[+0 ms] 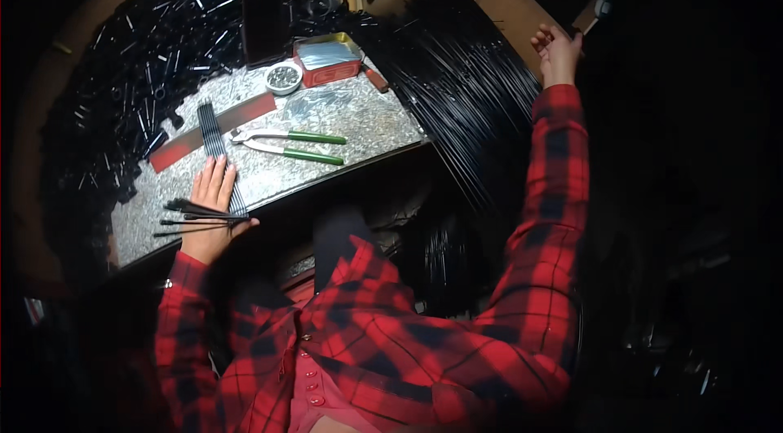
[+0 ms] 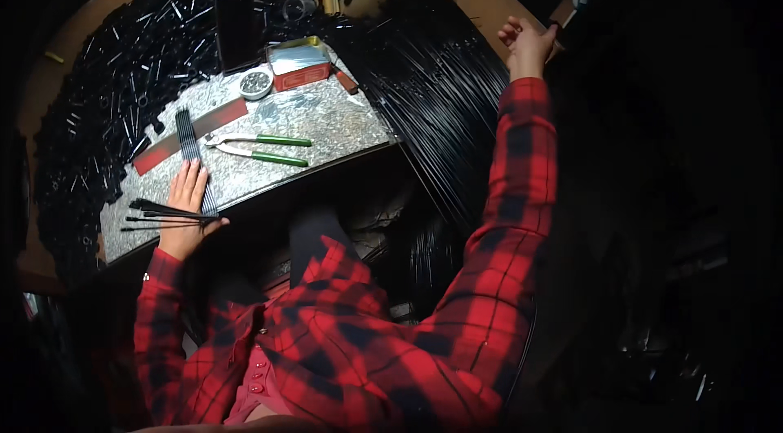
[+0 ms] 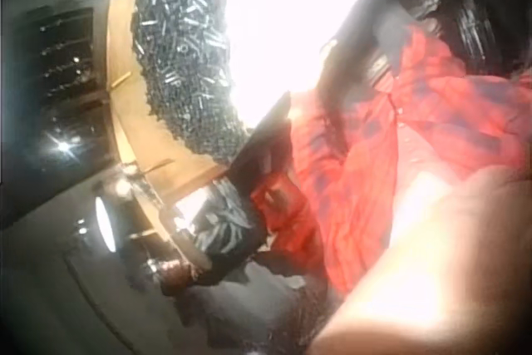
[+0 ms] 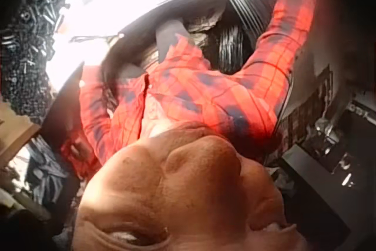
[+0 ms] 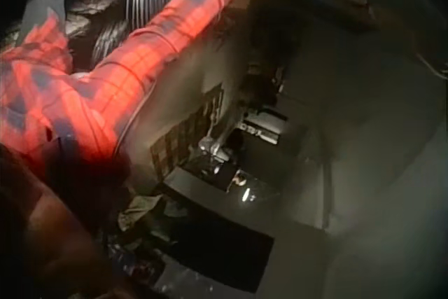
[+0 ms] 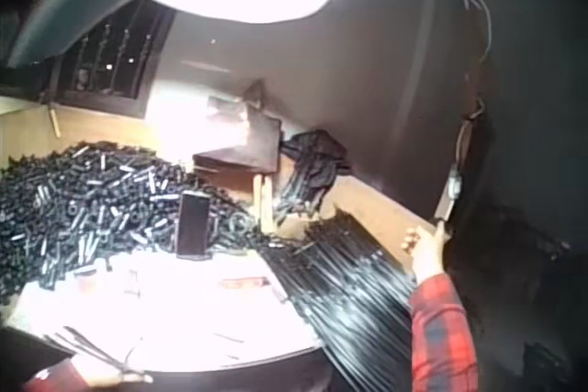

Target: Assembling cable harnesses by inserting wires into connectors and trimming them using various hand tools.

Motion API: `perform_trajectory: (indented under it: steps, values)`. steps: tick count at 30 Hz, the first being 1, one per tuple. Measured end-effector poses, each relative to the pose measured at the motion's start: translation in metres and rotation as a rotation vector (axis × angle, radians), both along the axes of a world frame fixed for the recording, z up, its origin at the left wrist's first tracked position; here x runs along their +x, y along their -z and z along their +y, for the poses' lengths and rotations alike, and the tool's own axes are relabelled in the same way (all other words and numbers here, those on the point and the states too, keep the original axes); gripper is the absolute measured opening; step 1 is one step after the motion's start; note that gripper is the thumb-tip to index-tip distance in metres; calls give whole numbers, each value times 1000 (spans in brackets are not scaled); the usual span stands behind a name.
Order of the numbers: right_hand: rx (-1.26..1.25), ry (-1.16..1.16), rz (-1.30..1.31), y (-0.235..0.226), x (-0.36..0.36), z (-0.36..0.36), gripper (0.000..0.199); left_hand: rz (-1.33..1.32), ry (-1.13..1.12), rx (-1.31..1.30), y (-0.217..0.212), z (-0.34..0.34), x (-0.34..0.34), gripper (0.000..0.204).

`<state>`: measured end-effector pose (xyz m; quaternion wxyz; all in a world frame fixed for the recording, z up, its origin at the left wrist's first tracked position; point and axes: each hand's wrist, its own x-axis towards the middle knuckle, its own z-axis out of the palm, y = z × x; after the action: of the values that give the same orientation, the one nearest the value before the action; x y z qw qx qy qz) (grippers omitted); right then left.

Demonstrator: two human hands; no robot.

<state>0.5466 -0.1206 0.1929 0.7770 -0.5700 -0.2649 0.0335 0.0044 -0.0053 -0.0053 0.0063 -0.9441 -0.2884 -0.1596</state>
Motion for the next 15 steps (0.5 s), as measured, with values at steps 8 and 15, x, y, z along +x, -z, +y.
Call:
perform_trajectory:
  steps: [8,15]
  values:
    - [-157,381,72,-22,61,-55,81,47,-2,9,-10,-6,1,96]
    - [-222,411,210,-1,108,-64,82,83,-50,-18,-13,-1,-1,99]
